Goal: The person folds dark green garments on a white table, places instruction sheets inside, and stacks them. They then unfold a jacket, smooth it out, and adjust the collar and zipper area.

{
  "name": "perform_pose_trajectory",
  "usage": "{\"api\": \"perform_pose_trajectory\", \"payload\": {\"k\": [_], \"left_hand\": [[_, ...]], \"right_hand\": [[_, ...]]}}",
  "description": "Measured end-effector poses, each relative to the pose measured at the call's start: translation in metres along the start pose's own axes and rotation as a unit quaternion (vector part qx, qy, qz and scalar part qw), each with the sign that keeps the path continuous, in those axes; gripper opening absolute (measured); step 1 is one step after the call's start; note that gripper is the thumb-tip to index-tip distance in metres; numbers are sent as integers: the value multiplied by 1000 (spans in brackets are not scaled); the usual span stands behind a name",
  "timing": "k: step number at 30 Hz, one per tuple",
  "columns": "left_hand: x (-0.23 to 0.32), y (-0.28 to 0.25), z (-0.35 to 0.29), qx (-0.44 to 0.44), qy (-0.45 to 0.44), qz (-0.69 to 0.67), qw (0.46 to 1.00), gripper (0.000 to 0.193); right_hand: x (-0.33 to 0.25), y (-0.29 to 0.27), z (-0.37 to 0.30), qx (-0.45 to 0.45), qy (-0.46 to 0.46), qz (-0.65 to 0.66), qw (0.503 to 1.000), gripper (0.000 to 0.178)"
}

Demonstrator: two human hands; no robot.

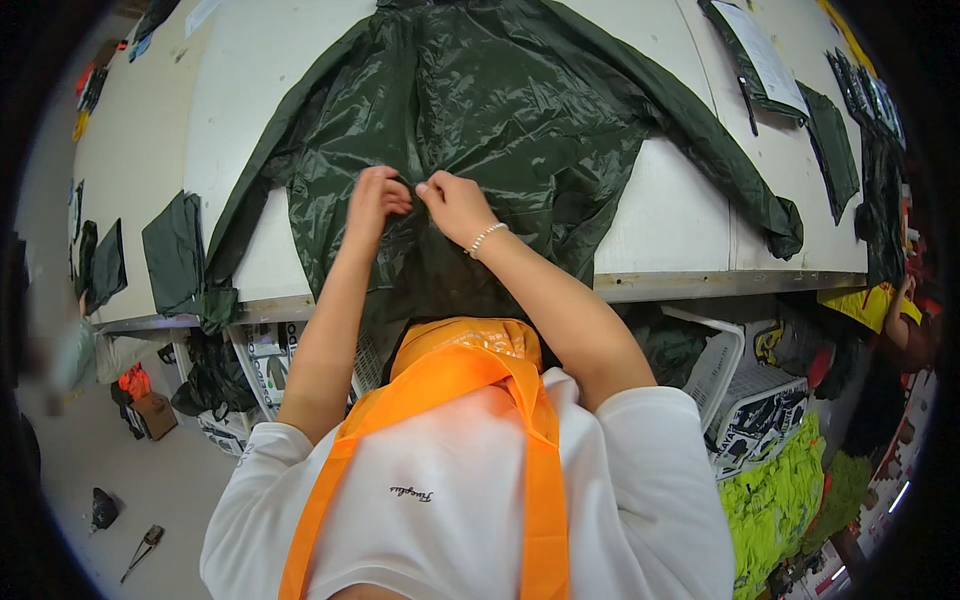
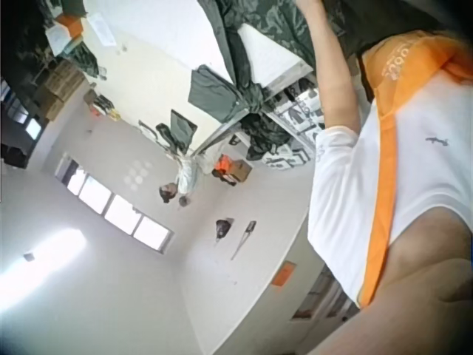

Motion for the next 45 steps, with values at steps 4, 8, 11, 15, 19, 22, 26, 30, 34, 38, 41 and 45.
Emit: {"api": "perform_pose_trajectory", "payload": {"k": [4, 8, 11, 15, 19, 22, 26, 30, 34, 38, 41, 45], "left_hand": [[-18, -94, -58, 338, 117, 378, 854, 33], [-65, -174, -138, 250, -198, 301, 899, 45], [-65, -135, -148, 219, -227, 221, 923, 49], [-75, -118, -148, 99, -260, 81, 957, 35], [-93, -122, -162, 167, -202, 10, 965, 41], [-72, -112, -167, 189, -113, 128, 967, 43], [-72, -162, -190, 262, -135, 355, 887, 40], [-77, -170, -184, 332, -78, 261, 903, 41], [-71, -181, -176, 326, -81, 333, 881, 42], [-50, -161, -167, 361, -21, 309, 880, 44], [-91, -164, -178, 357, -99, 437, 820, 46], [-70, -140, -185, 357, -172, 455, 798, 47]], "right_hand": [[-5, -69, -85, 111, 115, -3, 987, 33], [68, -98, -159, 43, 389, -19, 920, 56], [90, -77, -163, 49, 386, -56, 920, 51], [93, -71, -145, 51, 370, -271, 887, 36], [99, -65, -148, 26, 335, -299, 893, 32], [137, -65, -167, 108, 334, -47, 935, 28], [132, -99, -231, 294, 334, 429, 786, 23], [183, -150, -274, 411, 347, 434, 723, 19], [156, -187, -256, 360, 259, -359, 821, 27], [125, -239, -244, 316, 263, -443, 797, 25], [187, -222, -274, 229, 315, -461, 797, 27], [180, -209, -274, 200, 374, -444, 789, 26]]}}
Point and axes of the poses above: each hand's wrist, its own z-axis towards the middle knuckle, its own y-axis out of the palm, x = y × z, the point moved 1 cm from there along z, towards the middle knuckle, and after that the axes turned 11 degrees about -x, right-handed, at the moved point
